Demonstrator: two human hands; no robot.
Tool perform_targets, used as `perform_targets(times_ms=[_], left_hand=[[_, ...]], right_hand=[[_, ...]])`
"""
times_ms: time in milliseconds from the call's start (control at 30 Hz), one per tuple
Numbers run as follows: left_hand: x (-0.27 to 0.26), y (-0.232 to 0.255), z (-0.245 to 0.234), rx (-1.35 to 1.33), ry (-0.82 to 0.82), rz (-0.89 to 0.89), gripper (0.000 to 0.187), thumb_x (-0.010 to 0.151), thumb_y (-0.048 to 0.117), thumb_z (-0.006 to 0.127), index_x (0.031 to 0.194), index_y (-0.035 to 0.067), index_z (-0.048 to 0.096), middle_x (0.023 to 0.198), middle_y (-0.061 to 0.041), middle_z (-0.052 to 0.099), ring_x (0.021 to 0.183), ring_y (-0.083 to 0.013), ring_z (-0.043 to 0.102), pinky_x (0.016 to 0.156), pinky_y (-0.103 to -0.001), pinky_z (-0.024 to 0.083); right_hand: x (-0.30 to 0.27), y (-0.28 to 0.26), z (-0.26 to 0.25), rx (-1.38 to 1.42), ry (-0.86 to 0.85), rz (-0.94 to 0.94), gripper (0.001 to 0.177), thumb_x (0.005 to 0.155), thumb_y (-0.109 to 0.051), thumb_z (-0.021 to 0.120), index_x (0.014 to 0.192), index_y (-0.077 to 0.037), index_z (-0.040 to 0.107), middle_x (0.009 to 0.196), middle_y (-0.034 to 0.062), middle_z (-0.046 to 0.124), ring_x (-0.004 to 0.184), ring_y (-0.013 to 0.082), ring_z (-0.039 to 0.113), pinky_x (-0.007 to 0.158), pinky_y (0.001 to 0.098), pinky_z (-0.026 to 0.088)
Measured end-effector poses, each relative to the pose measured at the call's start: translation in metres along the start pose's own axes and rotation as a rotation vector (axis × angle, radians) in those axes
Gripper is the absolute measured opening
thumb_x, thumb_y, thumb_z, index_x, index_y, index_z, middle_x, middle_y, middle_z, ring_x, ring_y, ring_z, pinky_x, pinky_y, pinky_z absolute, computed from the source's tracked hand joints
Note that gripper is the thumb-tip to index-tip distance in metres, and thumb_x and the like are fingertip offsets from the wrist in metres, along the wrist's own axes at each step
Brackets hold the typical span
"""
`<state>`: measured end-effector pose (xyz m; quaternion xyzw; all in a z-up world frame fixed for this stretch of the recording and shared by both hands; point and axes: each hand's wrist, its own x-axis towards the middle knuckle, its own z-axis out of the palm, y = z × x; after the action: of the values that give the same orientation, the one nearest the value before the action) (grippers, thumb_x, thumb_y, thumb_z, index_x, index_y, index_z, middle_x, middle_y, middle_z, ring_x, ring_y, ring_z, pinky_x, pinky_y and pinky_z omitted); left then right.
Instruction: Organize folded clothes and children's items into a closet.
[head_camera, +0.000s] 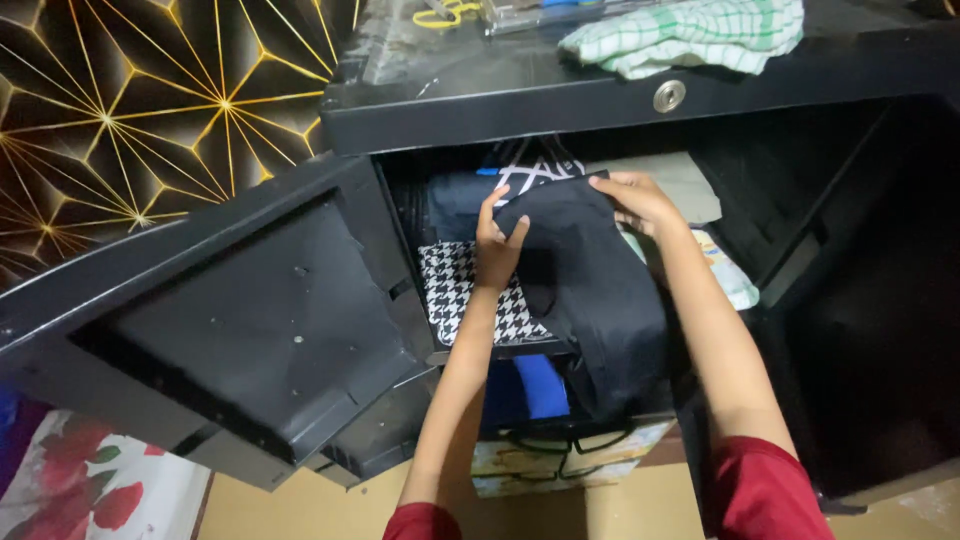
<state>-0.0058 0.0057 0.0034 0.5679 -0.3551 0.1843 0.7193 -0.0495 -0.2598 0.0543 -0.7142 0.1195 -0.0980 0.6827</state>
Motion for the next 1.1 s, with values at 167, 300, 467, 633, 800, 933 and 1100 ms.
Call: perform_targets(times_ms=[167, 300, 467, 633, 800, 933, 1100], left_hand=[[-0.006, -0.036, -0.002, -0.263, 0.007, -0.21, 0.052, 0.099, 0.008, 0.066, 0.148, 0.012, 0.049, 0.104, -0.005, 0.062, 0.077, -0.0074, 0.05, 0.07, -0.023, 0.043], [-0.007, -0.025, -0.01, -0.427, 0.019, -0.39, 0.054, 0.098, 0.009, 0.054, 0.152, 0.015, 0.049, 0.087, -0.003, 0.054, 0.063, -0.0058, 0.04, 0.056, -0.021, 0.036], [-0.005, -0.015, -0.012, -0.732, -0.052, -0.453, 0.067, 0.087, -0.003, 0.047, 0.15, 0.018, 0.035, 0.104, -0.006, 0.063, 0.068, -0.0051, 0.047, 0.058, -0.018, 0.038], [-0.007, 0.031, -0.012, -0.655, -0.154, -0.331, 0.073, 0.084, -0.007, 0.051, 0.149, 0.018, 0.03, 0.113, -0.009, 0.066, 0.063, -0.0026, 0.043, 0.055, -0.016, 0.036], [0.003, 0.13, -0.005, 0.328, -0.14, 0.54, 0.039, 0.09, -0.008, 0.061, 0.12, 0.015, 0.049, 0.121, -0.023, 0.055, 0.096, -0.0168, 0.059, 0.086, -0.028, 0.048], [-0.02, 0.108, -0.003, 0.045, -0.183, 0.282, 0.034, 0.099, -0.005, 0.062, 0.128, 0.008, 0.05, 0.102, -0.011, 0.059, 0.088, -0.0115, 0.055, 0.084, -0.023, 0.046], [-0.017, 0.191, -0.001, -0.432, -0.266, -0.107, 0.046, 0.097, -0.012, 0.062, 0.138, 0.003, 0.046, 0.103, -0.004, 0.071, 0.09, -0.0074, 0.063, 0.082, -0.021, 0.05]], right_hand=[[0.016, 0.011, -0.007, 0.072, -0.105, -0.023, 0.013, 0.099, -0.018, 0.072, 0.093, -0.008, 0.067, 0.088, 0.0026, 0.073, 0.074, 0.012, 0.068, 0.063, 0.0274, 0.056], [0.026, 0.021, -0.015, 0.309, -0.244, -0.129, 0.008, 0.104, -0.01, 0.068, 0.099, -0.004, 0.066, 0.095, 0.0068, 0.074, 0.08, 0.0138, 0.071, 0.07, 0.0275, 0.06], [-0.008, -0.016, 0.008, 0.441, -0.233, -0.199, 0.023, 0.098, -0.004, 0.068, 0.119, 0.002, 0.061, 0.105, 0.0121, 0.072, 0.088, 0.0173, 0.073, 0.078, 0.0291, 0.062], [-0.057, -0.054, 0.014, 0.35, -0.04, -0.359, 0.059, 0.089, 0.005, 0.071, 0.142, -0.001, 0.044, 0.12, 0.0147, 0.066, 0.098, 0.0214, 0.074, 0.084, 0.0327, 0.064], [-0.102, -0.059, -0.012, 0.366, -0.021, -0.649, 0.046, 0.099, 0.011, 0.073, 0.134, -0.005, 0.048, 0.123, 0.0122, 0.063, 0.111, 0.021, 0.068, 0.095, 0.0341, 0.06], [-0.14, -0.057, -0.028, 0.384, -0.059, -0.67, 0.026, 0.106, 0.013, 0.07, 0.118, -0.003, 0.053, 0.107, 0.0112, 0.063, 0.097, 0.0204, 0.067, 0.089, 0.0336, 0.059], [-0.218, -0.113, 0.02, 0.596, -0.141, -0.562, 0.034, 0.096, 0.007, 0.067, 0.125, -0.008, 0.059, 0.113, 0.014, 0.07, 0.099, 0.0222, 0.073, 0.088, 0.0344, 0.062]])
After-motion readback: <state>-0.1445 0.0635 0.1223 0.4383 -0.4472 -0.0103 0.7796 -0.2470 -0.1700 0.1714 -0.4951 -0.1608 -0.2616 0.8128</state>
